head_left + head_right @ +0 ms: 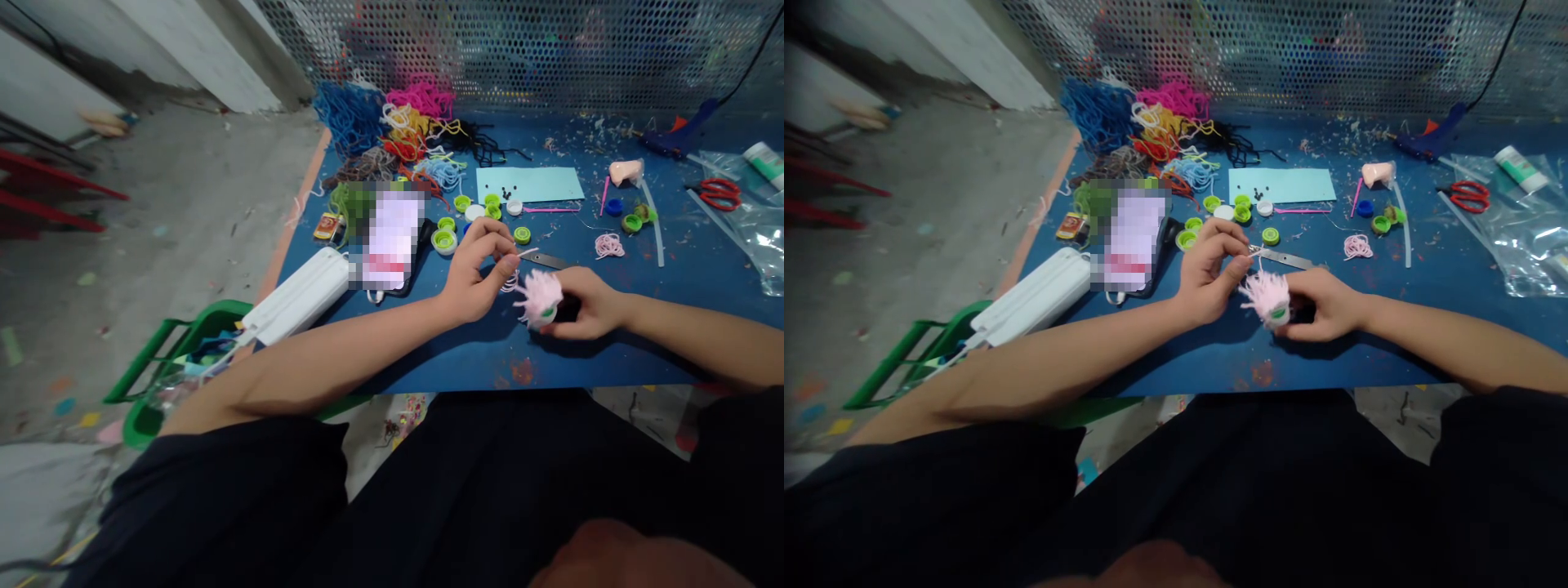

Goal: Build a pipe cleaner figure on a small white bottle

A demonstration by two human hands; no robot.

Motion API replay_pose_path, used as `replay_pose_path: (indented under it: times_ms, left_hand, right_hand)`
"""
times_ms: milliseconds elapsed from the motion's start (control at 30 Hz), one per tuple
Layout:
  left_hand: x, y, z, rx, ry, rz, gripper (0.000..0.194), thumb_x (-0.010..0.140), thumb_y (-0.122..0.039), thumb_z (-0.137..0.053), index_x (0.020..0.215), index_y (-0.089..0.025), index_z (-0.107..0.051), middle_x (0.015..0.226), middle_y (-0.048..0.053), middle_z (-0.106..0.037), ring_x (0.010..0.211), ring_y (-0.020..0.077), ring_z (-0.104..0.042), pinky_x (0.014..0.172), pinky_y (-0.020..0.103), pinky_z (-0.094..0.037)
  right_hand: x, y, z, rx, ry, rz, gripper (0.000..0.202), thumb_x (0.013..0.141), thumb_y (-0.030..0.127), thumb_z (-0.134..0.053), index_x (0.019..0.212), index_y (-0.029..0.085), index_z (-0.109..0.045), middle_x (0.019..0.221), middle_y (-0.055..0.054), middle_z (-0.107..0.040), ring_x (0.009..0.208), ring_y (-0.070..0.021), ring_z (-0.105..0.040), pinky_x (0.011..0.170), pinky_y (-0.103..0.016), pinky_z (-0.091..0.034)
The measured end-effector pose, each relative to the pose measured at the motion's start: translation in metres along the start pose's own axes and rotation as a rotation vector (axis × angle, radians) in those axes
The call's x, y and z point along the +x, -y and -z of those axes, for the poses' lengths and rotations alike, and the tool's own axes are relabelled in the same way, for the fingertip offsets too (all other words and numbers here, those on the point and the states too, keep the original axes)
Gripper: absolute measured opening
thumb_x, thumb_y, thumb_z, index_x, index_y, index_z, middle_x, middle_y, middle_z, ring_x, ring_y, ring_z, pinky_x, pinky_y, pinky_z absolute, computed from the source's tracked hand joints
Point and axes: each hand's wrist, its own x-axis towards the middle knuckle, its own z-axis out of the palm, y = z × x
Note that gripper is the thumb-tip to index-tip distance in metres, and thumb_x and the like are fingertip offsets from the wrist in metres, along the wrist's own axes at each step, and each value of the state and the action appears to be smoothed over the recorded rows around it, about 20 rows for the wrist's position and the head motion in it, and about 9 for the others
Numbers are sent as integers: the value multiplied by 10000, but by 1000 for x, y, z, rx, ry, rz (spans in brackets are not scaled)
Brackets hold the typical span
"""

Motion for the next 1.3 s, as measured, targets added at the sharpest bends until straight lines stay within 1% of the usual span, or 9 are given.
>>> replay_pose_path:
  times_ms: [167, 267, 367, 433, 633, 833, 1033, 1167, 1300]
  left_hand:
    - [-1, 5, -1, -176, 20, 14, 395, 1088, -570, -528, 913, -233, -637, 1132, 84, -660, 1033, 226, -663, 917, 423, -596]
    - [0, 3, 0, -322, 115, -16, 361, 1064, -544, -608, 907, -224, -664, 1237, 92, -686, 1081, 230, -703, 987, 447, -606]
    - [0, -3, 1, -337, 275, -30, 303, 1053, -469, -643, 905, -214, -714, 1353, 124, -686, 1224, 274, -700, 1053, 474, -600]
    - [-1, -6, 2, -281, 320, -19, 243, 1040, -394, -662, 911, -206, -746, 1345, 138, -689, 1284, 298, -686, 1091, 495, -591]
    - [-1, -4, -4, -259, 327, 34, 143, 991, -276, -713, 904, -185, -782, 1423, 159, -650, 1333, 326, -676, 1127, 526, -585]
    - [0, -6, -15, -408, 293, 41, 186, 989, -355, -748, 909, -196, -804, 1381, 152, -679, 1250, 321, -711, 1141, 535, -563]
    - [-2, -7, -26, -549, 299, 48, 254, 959, -447, -790, 881, -209, -829, 1341, 143, -691, 1265, 328, -699, 1152, 506, -541]
    - [-2, -8, -27, -589, 271, 58, 253, 950, -452, -798, 872, -213, -828, 1322, 127, -697, 1244, 310, -691, 1153, 493, -528]
    - [-3, -9, -25, -560, 252, 102, 269, 945, -458, -799, 853, -207, -821, 1238, 119, -705, 1172, 294, -694, 1111, 479, -536]
  right_hand:
    - [-7, -21, -1, 11, -461, -249, 331, 895, 495, -821, 1001, 230, -652, 705, 17, -592, 541, -119, -412, 510, -292, -340]
    - [-5, -27, -2, -6, -569, -344, 410, 868, 566, -851, 983, 240, -631, 721, 24, -561, 561, -116, -430, 514, -283, -340]
    - [0, -26, 0, -19, -572, -336, 441, 869, 618, -850, 983, 243, -648, 811, 7, -570, 618, -115, -459, 551, -281, -371]
    - [3, -25, 3, -33, -571, -304, 439, 863, 630, -858, 998, 249, -686, 882, -11, -590, 681, -126, -484, 581, -283, -385]
    - [5, -30, 6, -12, -572, -285, 427, 875, 675, -831, 995, 273, -756, 862, -4, -544, 761, -150, -482, 714, -318, -424]
    - [10, -19, -10, 236, -702, -424, 543, 764, 741, -889, 1033, 294, -741, 976, -10, -595, 839, -160, -555, 762, -318, -504]
    - [16, 11, -25, 749, -576, -543, 576, 820, 655, -897, 1176, 362, -551, 1096, 36, -707, 1024, -170, -708, 953, -332, -610]
    - [16, 16, -26, 829, -543, -536, 530, 846, 641, -877, 1183, 367, -574, 1148, 35, -713, 1075, -172, -719, 979, -333, -621]
    - [16, 12, -25, 814, -534, -545, 571, 800, 601, -925, 1201, 368, -591, 1150, 31, -727, 1049, -178, -722, 938, -322, -615]
